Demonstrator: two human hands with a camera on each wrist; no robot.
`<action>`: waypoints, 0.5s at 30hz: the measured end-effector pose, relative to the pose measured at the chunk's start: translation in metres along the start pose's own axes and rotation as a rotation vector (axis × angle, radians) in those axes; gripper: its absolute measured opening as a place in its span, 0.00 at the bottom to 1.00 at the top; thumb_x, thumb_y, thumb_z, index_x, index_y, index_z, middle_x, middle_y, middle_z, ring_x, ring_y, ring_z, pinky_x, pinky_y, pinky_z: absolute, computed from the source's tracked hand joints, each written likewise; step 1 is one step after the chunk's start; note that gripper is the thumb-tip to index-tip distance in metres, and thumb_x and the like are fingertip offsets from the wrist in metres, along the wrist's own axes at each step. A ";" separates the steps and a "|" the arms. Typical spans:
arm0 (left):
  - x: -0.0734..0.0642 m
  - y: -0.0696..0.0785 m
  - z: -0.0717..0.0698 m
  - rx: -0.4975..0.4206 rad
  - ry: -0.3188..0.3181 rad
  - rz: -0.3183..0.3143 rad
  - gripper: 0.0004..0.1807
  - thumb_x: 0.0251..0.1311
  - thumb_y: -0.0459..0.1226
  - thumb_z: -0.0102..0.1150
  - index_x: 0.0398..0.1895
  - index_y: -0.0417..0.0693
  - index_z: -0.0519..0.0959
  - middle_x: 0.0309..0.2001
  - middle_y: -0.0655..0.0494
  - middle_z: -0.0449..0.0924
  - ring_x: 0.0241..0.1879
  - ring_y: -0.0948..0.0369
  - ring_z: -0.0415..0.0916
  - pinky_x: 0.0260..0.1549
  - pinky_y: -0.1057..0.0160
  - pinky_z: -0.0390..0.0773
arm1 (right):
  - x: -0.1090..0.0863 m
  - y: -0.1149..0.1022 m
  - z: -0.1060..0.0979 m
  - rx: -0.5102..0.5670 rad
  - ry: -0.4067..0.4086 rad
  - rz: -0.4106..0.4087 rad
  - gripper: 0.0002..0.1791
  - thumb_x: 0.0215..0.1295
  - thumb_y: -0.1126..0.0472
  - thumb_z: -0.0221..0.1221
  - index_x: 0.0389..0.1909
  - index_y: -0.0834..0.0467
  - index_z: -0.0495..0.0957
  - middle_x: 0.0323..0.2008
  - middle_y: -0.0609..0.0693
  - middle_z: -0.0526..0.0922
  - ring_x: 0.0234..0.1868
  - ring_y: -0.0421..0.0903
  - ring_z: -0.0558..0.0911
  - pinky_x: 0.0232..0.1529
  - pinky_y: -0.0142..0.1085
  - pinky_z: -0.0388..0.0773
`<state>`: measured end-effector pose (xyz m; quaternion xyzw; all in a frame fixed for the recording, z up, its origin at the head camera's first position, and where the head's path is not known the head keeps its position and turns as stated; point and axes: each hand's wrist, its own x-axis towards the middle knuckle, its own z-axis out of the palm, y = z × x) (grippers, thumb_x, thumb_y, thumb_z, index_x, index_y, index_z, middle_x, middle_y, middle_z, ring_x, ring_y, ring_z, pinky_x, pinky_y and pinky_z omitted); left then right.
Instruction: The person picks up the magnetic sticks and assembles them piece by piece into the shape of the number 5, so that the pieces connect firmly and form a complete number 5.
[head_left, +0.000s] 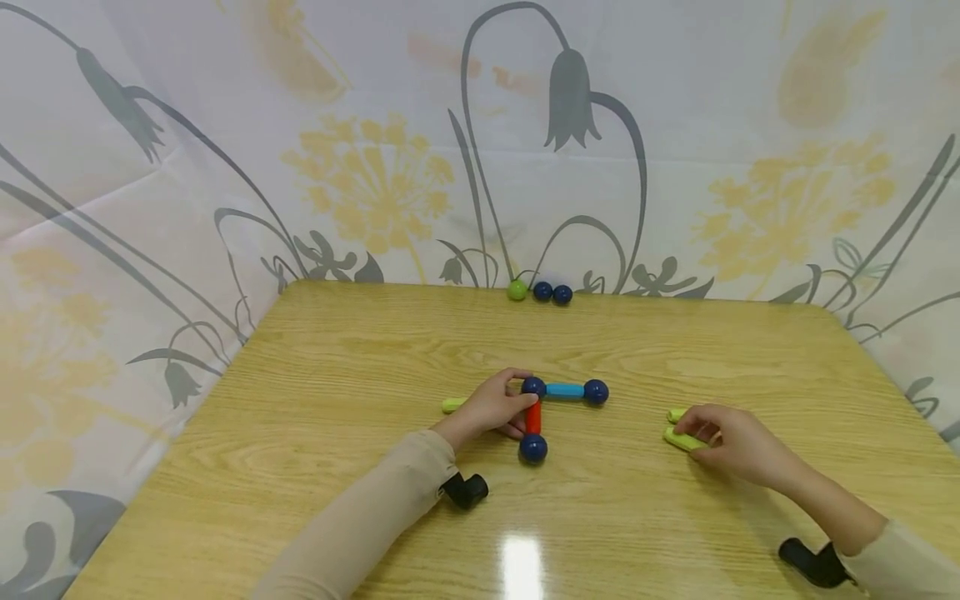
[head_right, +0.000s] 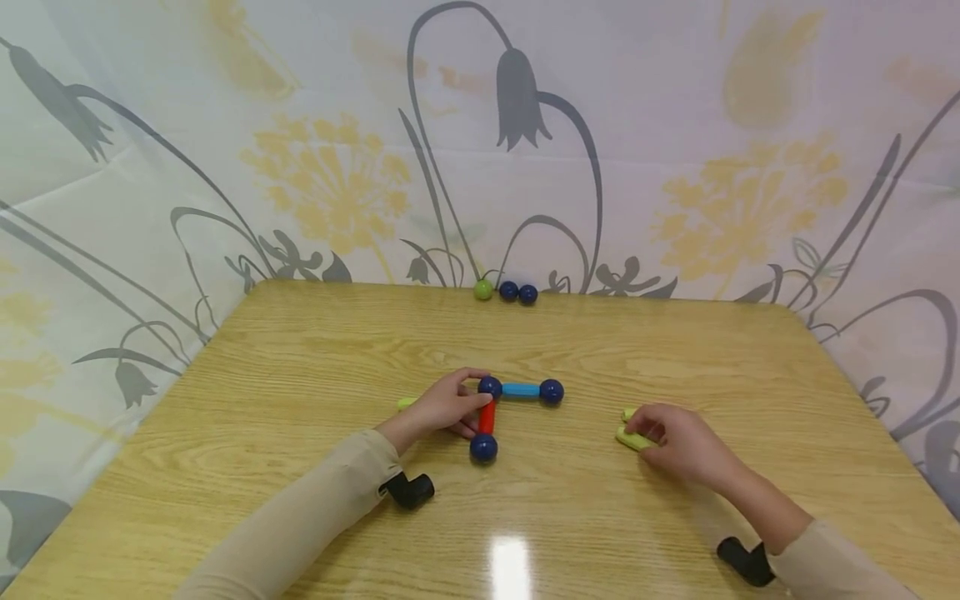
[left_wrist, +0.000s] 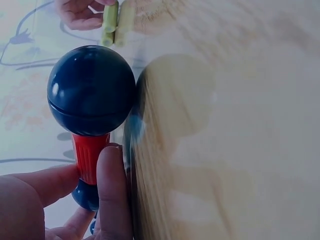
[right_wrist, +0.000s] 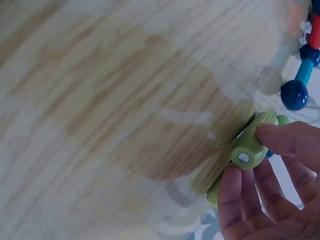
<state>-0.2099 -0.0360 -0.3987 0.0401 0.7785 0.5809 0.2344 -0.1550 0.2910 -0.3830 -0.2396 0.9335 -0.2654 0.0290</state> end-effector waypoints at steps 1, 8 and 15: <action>0.000 0.000 0.000 -0.002 0.000 0.001 0.25 0.66 0.36 0.53 0.65 0.48 0.63 0.44 0.45 0.76 0.20 0.57 0.77 0.22 0.59 0.81 | 0.000 -0.001 0.000 -0.004 0.002 -0.005 0.15 0.46 0.71 0.69 0.36 0.57 0.79 0.36 0.48 0.80 0.32 0.43 0.76 0.30 0.34 0.76; 0.002 -0.001 0.000 -0.001 0.001 0.003 0.25 0.66 0.36 0.53 0.65 0.48 0.63 0.45 0.45 0.76 0.21 0.57 0.77 0.23 0.59 0.81 | 0.005 -0.009 0.006 0.027 -0.010 -0.002 0.14 0.48 0.71 0.67 0.36 0.57 0.80 0.37 0.48 0.80 0.33 0.44 0.77 0.31 0.34 0.76; 0.001 -0.001 0.000 0.008 0.003 0.001 0.25 0.66 0.36 0.53 0.65 0.48 0.63 0.44 0.45 0.76 0.21 0.56 0.77 0.23 0.59 0.81 | 0.010 -0.016 0.012 0.070 -0.007 -0.036 0.14 0.48 0.71 0.67 0.37 0.57 0.80 0.36 0.46 0.79 0.33 0.42 0.76 0.31 0.34 0.76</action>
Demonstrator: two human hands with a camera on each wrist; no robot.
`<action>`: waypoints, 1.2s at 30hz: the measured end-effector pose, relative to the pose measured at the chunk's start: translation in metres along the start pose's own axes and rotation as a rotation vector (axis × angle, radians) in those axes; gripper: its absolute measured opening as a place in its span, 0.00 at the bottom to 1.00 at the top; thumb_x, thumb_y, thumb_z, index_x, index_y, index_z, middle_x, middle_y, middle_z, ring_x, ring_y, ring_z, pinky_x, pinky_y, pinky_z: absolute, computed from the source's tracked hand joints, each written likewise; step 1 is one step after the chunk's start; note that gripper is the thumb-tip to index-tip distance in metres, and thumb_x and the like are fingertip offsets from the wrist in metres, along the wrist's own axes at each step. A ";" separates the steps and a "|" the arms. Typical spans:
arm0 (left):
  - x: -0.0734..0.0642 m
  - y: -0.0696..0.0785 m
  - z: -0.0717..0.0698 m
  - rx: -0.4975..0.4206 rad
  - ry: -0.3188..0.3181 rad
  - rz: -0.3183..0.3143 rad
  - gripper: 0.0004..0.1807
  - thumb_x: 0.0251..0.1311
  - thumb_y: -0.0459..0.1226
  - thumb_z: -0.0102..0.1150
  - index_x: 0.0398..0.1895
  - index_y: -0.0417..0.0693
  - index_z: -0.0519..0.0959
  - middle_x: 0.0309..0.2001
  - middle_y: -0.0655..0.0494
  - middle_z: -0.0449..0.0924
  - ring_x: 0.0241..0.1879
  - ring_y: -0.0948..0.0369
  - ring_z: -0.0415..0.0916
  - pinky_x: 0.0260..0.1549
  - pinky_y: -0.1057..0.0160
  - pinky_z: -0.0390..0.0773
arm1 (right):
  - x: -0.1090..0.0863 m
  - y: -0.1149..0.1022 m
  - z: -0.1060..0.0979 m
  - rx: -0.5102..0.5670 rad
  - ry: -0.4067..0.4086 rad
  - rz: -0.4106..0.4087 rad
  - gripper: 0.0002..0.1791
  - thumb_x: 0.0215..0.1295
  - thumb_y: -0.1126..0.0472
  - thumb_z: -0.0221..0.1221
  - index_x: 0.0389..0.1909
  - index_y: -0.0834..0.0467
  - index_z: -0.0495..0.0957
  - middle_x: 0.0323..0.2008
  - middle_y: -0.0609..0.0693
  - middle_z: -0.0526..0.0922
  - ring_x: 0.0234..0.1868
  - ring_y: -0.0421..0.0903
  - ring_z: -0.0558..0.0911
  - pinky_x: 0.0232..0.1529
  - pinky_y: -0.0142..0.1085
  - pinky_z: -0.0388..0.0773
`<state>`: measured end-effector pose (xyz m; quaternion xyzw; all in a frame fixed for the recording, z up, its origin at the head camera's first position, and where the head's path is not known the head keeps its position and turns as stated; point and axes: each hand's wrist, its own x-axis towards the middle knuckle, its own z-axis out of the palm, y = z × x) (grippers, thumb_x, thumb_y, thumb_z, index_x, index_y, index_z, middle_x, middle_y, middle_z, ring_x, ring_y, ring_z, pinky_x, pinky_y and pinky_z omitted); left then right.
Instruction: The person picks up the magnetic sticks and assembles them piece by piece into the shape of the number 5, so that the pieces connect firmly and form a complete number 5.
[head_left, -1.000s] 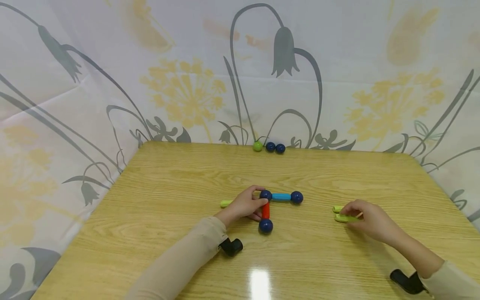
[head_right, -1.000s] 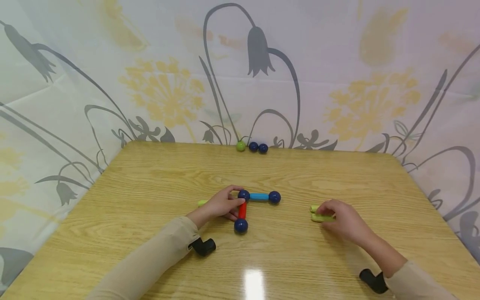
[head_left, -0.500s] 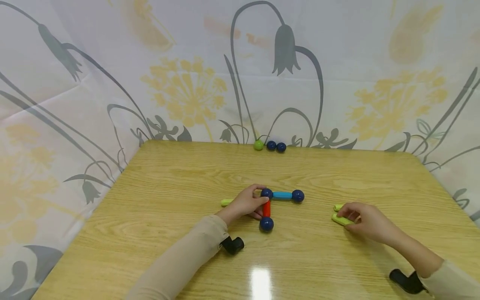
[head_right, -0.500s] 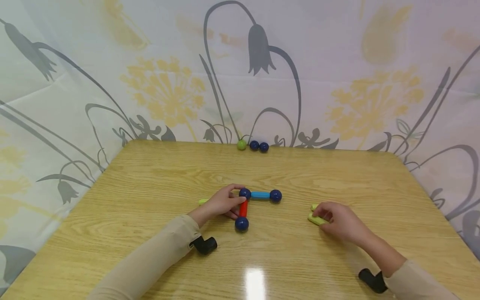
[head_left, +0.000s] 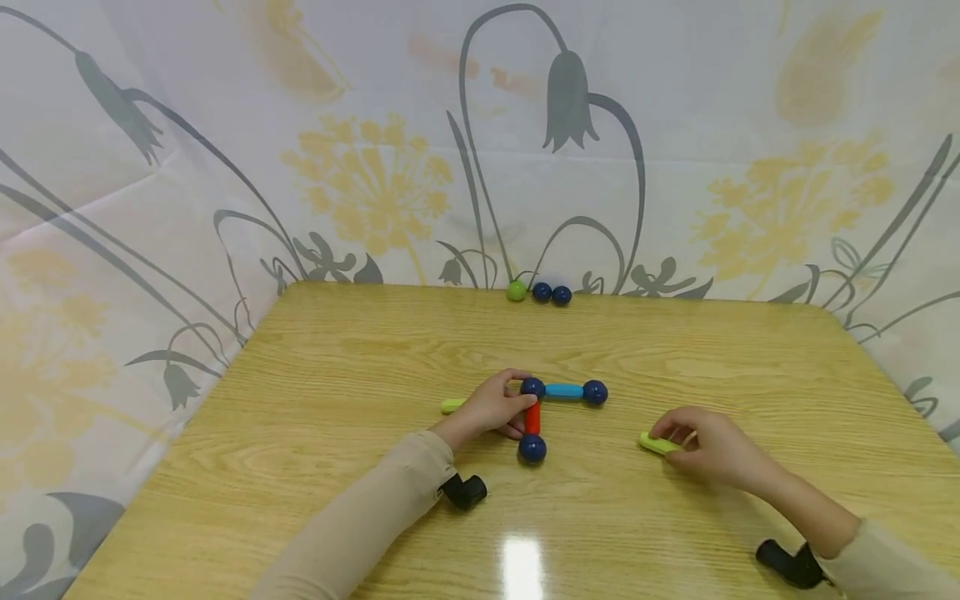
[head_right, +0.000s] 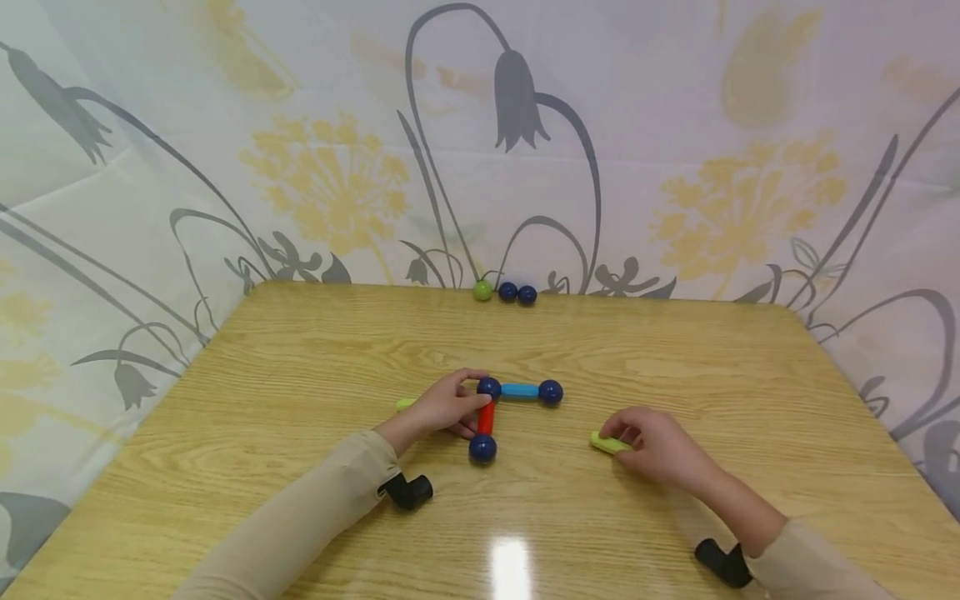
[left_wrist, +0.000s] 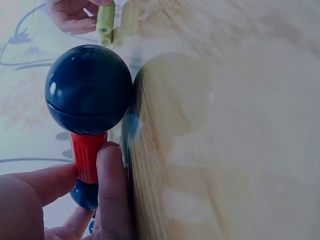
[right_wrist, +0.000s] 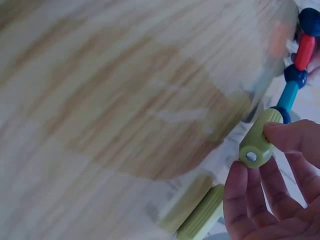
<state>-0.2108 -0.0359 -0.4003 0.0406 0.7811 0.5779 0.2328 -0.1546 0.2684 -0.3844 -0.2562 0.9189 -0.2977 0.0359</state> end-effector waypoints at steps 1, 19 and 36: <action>0.000 0.000 0.000 -0.001 0.000 -0.002 0.25 0.66 0.36 0.53 0.65 0.48 0.63 0.44 0.45 0.76 0.21 0.56 0.77 0.23 0.59 0.81 | 0.001 -0.001 0.001 0.005 -0.001 -0.006 0.14 0.48 0.71 0.67 0.37 0.57 0.80 0.36 0.46 0.79 0.33 0.41 0.76 0.31 0.33 0.76; 0.003 -0.004 -0.001 -0.006 -0.016 0.015 0.25 0.65 0.36 0.54 0.65 0.48 0.63 0.42 0.45 0.77 0.20 0.57 0.77 0.22 0.58 0.81 | 0.024 -0.024 0.022 0.156 -0.084 -0.137 0.12 0.52 0.70 0.65 0.38 0.58 0.79 0.35 0.45 0.79 0.34 0.38 0.75 0.32 0.33 0.76; 0.001 -0.003 -0.001 -0.007 -0.015 0.014 0.25 0.65 0.36 0.54 0.65 0.47 0.63 0.41 0.46 0.77 0.20 0.57 0.77 0.23 0.58 0.81 | 0.051 -0.051 0.043 0.181 -0.163 -0.212 0.12 0.51 0.71 0.65 0.37 0.57 0.80 0.37 0.45 0.81 0.35 0.41 0.78 0.34 0.33 0.78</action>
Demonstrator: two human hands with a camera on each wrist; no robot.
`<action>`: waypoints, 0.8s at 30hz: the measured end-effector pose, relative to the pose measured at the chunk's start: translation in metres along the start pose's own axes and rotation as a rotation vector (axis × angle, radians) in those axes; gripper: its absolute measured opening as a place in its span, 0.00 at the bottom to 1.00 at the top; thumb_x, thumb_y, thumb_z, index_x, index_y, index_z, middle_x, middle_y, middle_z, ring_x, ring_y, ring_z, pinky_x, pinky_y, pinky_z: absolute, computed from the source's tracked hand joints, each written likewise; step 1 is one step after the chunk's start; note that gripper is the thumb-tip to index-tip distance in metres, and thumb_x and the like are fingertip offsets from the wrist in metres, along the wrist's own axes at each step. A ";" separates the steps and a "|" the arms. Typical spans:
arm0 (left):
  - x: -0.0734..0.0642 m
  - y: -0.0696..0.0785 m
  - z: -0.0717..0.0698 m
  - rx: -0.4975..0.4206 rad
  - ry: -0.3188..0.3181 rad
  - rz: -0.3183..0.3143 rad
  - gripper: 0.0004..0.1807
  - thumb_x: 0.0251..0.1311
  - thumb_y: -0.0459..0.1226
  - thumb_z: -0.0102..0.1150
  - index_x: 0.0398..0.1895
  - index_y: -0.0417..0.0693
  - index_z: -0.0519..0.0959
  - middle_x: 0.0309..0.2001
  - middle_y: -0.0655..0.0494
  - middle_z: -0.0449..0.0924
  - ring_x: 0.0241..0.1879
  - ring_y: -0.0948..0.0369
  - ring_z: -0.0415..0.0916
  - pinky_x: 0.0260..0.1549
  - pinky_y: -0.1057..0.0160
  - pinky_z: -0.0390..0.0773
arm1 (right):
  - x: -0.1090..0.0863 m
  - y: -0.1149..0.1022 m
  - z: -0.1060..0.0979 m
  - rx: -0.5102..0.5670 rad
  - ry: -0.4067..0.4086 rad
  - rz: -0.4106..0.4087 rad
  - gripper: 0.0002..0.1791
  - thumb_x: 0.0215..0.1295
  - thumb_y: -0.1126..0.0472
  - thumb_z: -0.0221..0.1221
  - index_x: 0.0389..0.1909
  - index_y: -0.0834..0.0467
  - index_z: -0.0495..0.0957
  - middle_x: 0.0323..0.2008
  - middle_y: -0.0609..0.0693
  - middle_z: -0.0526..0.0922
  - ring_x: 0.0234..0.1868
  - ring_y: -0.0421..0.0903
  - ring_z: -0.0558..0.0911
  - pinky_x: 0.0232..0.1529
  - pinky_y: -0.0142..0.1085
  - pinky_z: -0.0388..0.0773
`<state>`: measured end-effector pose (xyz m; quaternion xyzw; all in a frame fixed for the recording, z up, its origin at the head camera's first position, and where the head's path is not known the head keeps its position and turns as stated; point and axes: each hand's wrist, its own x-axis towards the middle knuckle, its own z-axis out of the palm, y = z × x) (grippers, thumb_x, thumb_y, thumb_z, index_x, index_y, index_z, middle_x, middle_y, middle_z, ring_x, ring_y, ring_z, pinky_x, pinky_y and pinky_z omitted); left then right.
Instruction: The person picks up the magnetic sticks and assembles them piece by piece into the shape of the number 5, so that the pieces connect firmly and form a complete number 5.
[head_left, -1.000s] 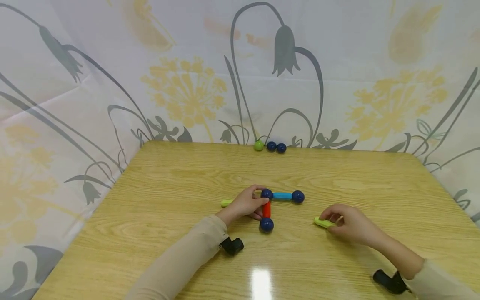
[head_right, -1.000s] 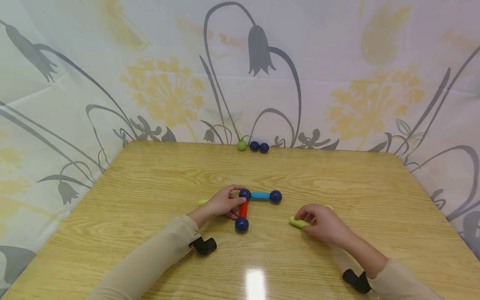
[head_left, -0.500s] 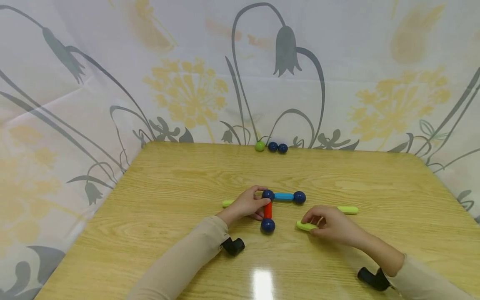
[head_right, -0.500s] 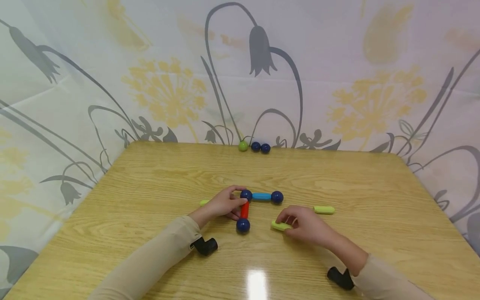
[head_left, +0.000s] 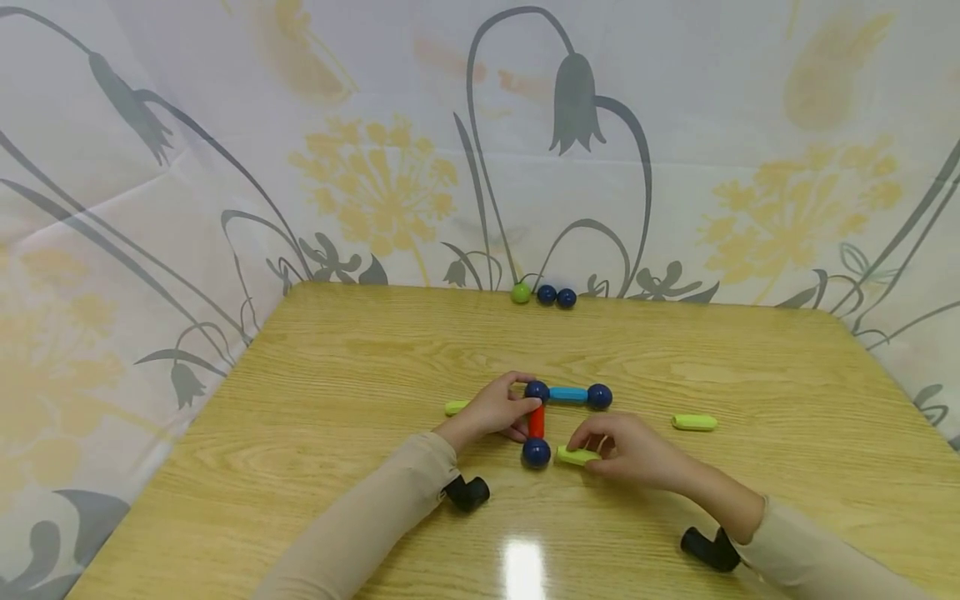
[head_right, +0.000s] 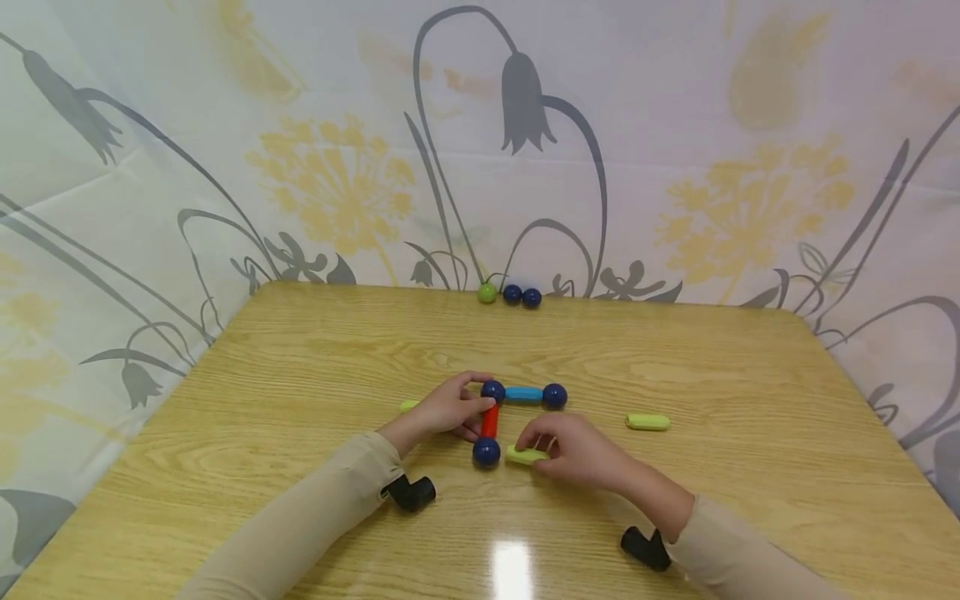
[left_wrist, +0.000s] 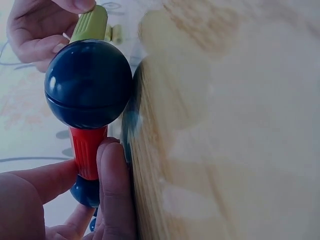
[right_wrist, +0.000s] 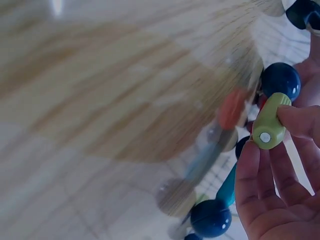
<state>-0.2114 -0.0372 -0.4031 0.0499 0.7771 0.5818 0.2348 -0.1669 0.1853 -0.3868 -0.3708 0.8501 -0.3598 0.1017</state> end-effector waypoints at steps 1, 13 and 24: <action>0.000 0.000 0.000 0.002 0.001 0.000 0.25 0.65 0.36 0.54 0.65 0.47 0.63 0.41 0.46 0.77 0.20 0.57 0.77 0.23 0.58 0.81 | 0.001 -0.001 0.001 0.001 -0.004 -0.007 0.13 0.51 0.72 0.65 0.37 0.57 0.80 0.37 0.45 0.81 0.35 0.41 0.78 0.35 0.34 0.78; -0.003 0.002 -0.002 -0.014 -0.017 -0.004 0.32 0.59 0.35 0.62 0.66 0.47 0.62 0.38 0.47 0.76 0.24 0.55 0.79 0.25 0.58 0.81 | 0.007 -0.006 0.001 0.012 -0.023 -0.059 0.12 0.51 0.74 0.63 0.36 0.58 0.80 0.36 0.46 0.80 0.36 0.45 0.79 0.34 0.33 0.79; -0.006 0.003 -0.002 -0.041 -0.026 -0.018 0.36 0.54 0.31 0.66 0.66 0.47 0.62 0.38 0.47 0.75 0.28 0.54 0.80 0.27 0.59 0.81 | 0.006 -0.002 -0.006 0.004 -0.015 -0.079 0.11 0.54 0.74 0.61 0.38 0.60 0.79 0.37 0.49 0.80 0.36 0.45 0.79 0.35 0.35 0.79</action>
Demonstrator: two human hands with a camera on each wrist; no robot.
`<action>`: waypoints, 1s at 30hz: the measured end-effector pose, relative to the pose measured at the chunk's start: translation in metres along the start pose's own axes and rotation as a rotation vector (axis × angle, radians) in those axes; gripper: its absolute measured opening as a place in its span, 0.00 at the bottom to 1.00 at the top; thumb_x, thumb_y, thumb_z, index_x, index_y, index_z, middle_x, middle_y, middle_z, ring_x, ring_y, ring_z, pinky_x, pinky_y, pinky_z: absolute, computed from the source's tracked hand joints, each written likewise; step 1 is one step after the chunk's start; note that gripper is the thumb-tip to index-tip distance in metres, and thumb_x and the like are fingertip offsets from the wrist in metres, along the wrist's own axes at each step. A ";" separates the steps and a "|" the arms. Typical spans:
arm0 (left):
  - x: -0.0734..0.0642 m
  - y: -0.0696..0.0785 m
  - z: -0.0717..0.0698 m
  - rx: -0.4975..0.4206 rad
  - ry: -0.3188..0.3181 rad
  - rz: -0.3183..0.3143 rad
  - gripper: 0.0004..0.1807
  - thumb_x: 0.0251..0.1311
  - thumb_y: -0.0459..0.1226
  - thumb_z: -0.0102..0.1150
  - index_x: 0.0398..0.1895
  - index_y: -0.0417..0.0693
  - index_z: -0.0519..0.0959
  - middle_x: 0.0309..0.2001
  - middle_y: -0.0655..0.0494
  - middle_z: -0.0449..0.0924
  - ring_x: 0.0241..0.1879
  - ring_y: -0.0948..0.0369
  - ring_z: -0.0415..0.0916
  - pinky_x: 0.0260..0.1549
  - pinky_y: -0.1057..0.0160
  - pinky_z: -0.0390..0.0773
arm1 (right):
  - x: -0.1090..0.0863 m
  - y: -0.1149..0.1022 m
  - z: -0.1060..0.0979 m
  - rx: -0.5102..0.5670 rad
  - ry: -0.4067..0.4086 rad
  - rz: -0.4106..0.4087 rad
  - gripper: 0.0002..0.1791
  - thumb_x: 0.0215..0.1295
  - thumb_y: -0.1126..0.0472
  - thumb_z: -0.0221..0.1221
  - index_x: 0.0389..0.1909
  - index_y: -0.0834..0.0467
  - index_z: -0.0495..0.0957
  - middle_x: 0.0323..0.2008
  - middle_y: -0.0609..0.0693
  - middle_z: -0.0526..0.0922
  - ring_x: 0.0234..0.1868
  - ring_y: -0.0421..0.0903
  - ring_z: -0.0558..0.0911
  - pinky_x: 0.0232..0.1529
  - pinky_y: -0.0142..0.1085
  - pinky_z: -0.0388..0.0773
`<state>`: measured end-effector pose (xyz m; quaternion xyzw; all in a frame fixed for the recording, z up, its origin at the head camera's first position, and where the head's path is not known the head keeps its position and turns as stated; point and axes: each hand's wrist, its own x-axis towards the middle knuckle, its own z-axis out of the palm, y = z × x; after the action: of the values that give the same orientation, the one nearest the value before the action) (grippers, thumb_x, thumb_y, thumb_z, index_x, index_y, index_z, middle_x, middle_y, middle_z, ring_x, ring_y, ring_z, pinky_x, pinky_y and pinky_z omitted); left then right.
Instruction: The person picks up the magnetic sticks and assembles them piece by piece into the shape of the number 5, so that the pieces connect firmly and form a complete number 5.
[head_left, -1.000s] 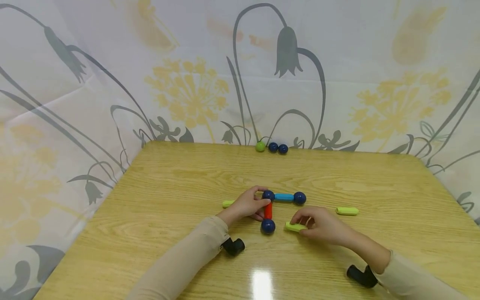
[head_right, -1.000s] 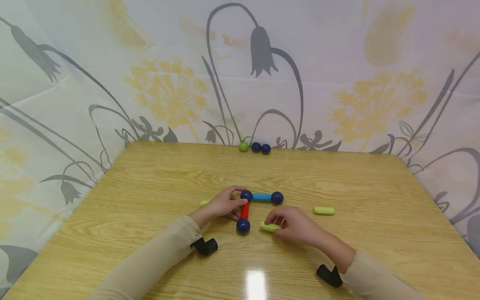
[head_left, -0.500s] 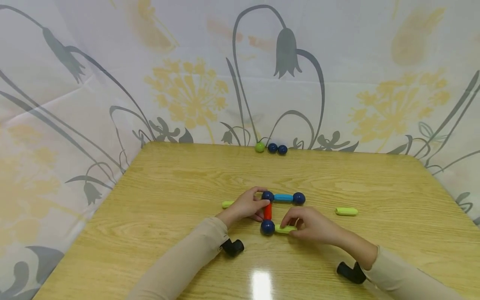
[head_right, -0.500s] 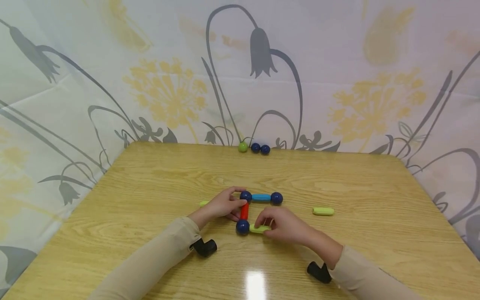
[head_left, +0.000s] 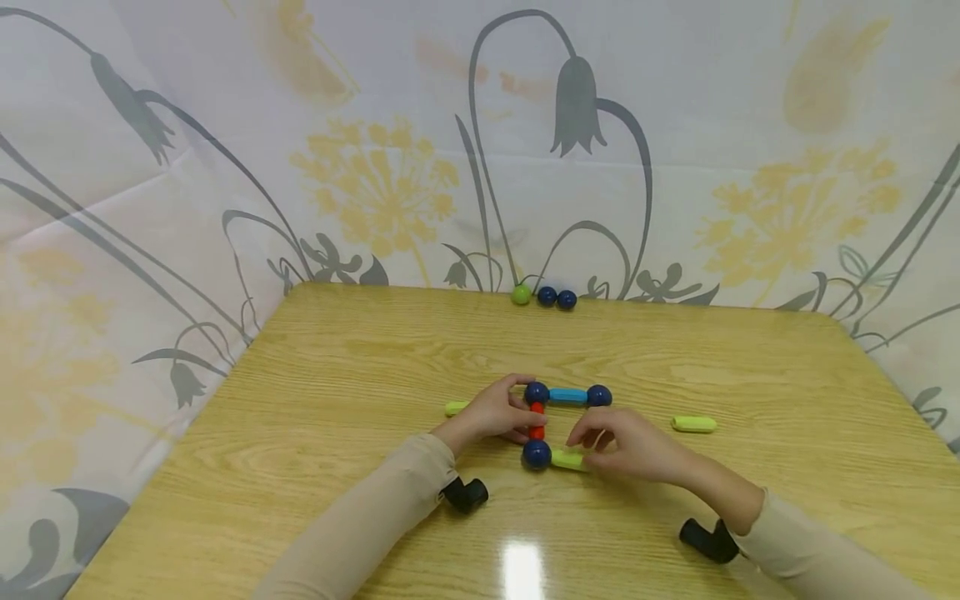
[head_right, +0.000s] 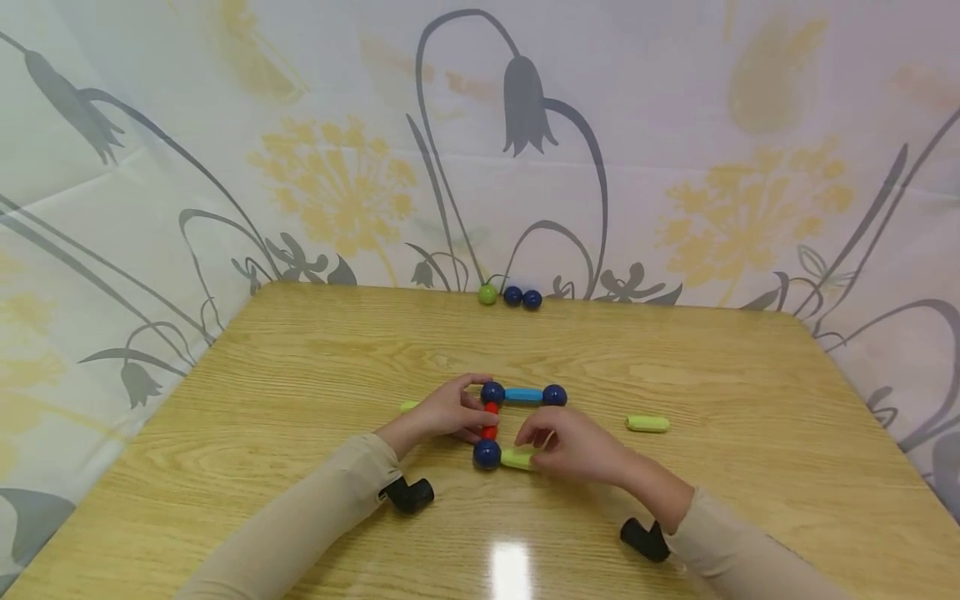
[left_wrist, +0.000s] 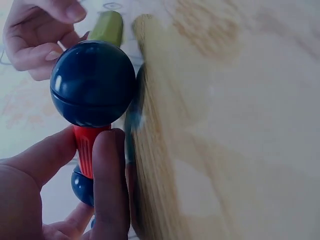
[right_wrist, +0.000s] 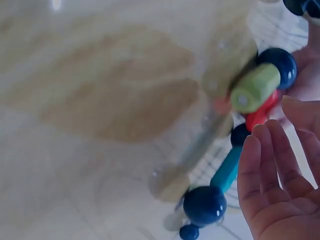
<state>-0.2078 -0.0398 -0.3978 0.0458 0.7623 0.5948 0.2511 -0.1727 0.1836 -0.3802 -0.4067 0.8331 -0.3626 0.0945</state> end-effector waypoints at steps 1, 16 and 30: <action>0.000 0.000 0.000 -0.002 -0.001 -0.001 0.36 0.54 0.31 0.66 0.66 0.47 0.62 0.38 0.47 0.74 0.29 0.54 0.80 0.27 0.59 0.81 | 0.000 0.001 -0.002 -0.005 0.010 -0.011 0.11 0.54 0.74 0.61 0.38 0.61 0.79 0.37 0.50 0.80 0.35 0.45 0.79 0.35 0.35 0.79; 0.005 -0.001 0.000 -0.014 -0.006 -0.007 0.37 0.54 0.32 0.66 0.67 0.47 0.61 0.38 0.47 0.74 0.29 0.55 0.80 0.27 0.60 0.81 | 0.021 0.034 -0.044 -0.092 0.118 0.073 0.10 0.57 0.71 0.62 0.40 0.64 0.79 0.36 0.54 0.81 0.35 0.45 0.79 0.36 0.37 0.78; 0.002 -0.005 -0.001 -0.015 -0.010 0.003 0.38 0.54 0.33 0.66 0.67 0.50 0.61 0.39 0.46 0.73 0.29 0.54 0.79 0.27 0.58 0.81 | 0.058 0.076 -0.069 -0.120 0.162 0.140 0.11 0.57 0.74 0.60 0.42 0.69 0.77 0.37 0.61 0.79 0.36 0.51 0.78 0.38 0.43 0.79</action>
<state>-0.2086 -0.0409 -0.4029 0.0480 0.7564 0.6007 0.2543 -0.2879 0.2070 -0.3742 -0.3220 0.8845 -0.3364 0.0277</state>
